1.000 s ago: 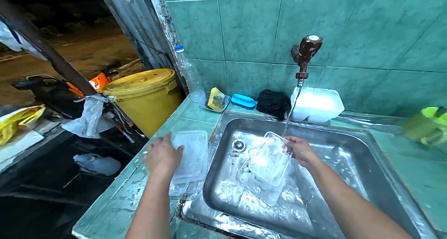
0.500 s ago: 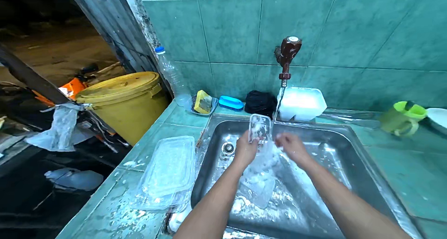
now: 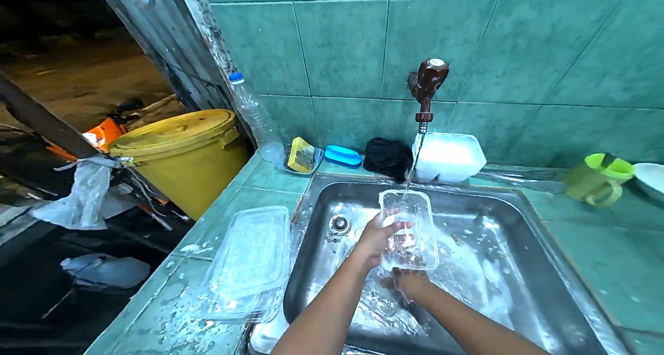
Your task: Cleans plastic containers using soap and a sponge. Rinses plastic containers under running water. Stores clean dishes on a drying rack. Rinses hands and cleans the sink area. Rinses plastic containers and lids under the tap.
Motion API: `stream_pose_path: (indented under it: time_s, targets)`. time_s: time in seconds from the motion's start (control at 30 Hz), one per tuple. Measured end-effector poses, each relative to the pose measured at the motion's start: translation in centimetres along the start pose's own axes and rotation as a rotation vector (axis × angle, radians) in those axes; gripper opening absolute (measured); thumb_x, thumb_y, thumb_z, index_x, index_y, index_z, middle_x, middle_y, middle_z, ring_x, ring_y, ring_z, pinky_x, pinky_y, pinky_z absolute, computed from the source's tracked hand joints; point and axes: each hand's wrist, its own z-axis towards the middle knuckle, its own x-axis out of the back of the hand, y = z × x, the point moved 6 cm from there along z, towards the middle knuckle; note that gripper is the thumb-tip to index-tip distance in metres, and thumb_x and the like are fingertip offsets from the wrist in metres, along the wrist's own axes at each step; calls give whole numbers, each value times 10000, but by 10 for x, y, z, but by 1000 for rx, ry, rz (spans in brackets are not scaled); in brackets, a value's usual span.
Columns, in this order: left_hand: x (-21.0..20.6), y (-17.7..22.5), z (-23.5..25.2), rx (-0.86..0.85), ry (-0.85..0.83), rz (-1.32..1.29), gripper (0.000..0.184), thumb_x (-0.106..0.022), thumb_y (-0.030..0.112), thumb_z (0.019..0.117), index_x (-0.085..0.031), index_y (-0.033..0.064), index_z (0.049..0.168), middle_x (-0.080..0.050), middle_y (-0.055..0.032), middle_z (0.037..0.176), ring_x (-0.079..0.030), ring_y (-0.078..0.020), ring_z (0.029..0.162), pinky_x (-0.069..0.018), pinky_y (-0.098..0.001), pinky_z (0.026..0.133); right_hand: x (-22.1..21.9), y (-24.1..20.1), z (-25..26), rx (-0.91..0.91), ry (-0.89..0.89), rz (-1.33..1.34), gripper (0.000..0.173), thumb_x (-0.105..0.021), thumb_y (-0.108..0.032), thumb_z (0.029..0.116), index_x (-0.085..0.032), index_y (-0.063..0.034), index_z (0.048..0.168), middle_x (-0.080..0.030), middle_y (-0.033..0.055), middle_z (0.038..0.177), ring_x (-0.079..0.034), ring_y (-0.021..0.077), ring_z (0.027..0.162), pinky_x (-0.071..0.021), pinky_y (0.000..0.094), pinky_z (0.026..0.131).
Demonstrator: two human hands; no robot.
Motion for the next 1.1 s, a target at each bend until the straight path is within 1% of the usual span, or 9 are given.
stream_pose_path:
  time_s: [0.2, 0.37, 0.43, 0.6, 0.7, 0.77, 0.87, 0.97, 1.1]
  targets:
    - [10, 8, -11, -9, 41, 15, 426, -505, 49, 1063, -408, 60, 1477, -713, -174, 1113, -739, -256, 869, -612, -360, 744, 5, 3, 13, 71, 168, 75, 647, -589, -342, 1033, -418, 42, 1525, -388, 245, 1595, -292, 373, 1526, -178, 538, 1257]
    - [7, 15, -3, -39, 47, 5, 407, -506, 62, 1067, -451, 90, 1469, -722, -176, 1102, -741, -263, 896, -606, -365, 762, 9, -16, 1, -59, 97, -21, 854, -531, -578, 1014, -353, 65, 1546, -330, 315, 1600, -280, 469, 1510, -207, 633, 1220]
    - [3, 14, 1, -52, 31, -8, 418, -496, 63, 1071, -439, 96, 1484, -719, -177, 1102, -739, -265, 910, -603, -370, 785, 8, -19, -3, -27, 84, -41, 915, -586, -563, 993, -246, 29, 1602, -206, 306, 1654, -171, 486, 1540, -125, 666, 1223]
    - [-2, 58, -30, -308, 83, 252, 404, -496, 74, 1072, -453, 64, 1474, -701, -147, 1182, -720, -216, 943, -588, -367, 812, 7, -13, 16, -13, 90, -62, 931, -674, -549, 941, -294, -12, 1599, -285, 269, 1640, -245, 450, 1528, -165, 682, 1208]
    - [19, 117, -78, -558, 262, 699, 411, -527, 95, 1064, -485, 104, 1473, -686, -138, 1194, -710, -224, 969, -601, -409, 822, 18, -1, 23, 57, 127, 112, 598, -633, -316, 1014, -476, 14, 1489, -451, 286, 1528, -425, 432, 1433, -323, 590, 1183]
    - [48, 150, -114, -629, 455, 877, 514, -569, 109, 1047, -410, 155, 1534, -694, -135, 1178, -720, -245, 945, -611, -455, 822, 33, 9, 23, 169, 217, 340, 348, -568, -147, 1028, -597, 77, 1293, -610, 291, 1285, -600, 388, 1199, -461, 514, 1050]
    - [106, 173, -163, -594, 740, 973, 639, -619, 73, 1013, -324, 134, 1577, -674, -178, 1176, -721, -293, 862, -616, -503, 756, 54, 25, 16, 189, 260, 762, 290, -508, -86, 1057, -530, 79, 1295, -680, 184, 1080, -694, 225, 894, -584, 393, 822]
    - [168, 165, -188, -416, 922, 1083, 672, -669, 84, 985, -347, 88, 1575, -660, -237, 1180, -697, -379, 858, -581, -580, 766, 72, 37, 11, 107, 402, 1084, 301, -507, -34, 1051, -505, 37, 1343, -708, 149, 978, -698, 179, 795, -582, 343, 732]
    - [208, 145, -197, -192, 1003, 1208, 688, -732, 133, 953, -399, -10, 1538, -611, -319, 1279, -598, -507, 1159, -449, -675, 989, 76, 43, 17, 90, 451, 1242, 307, -492, 0, 1045, -503, 26, 1350, -682, 142, 936, -674, 182, 752, -567, 333, 677]
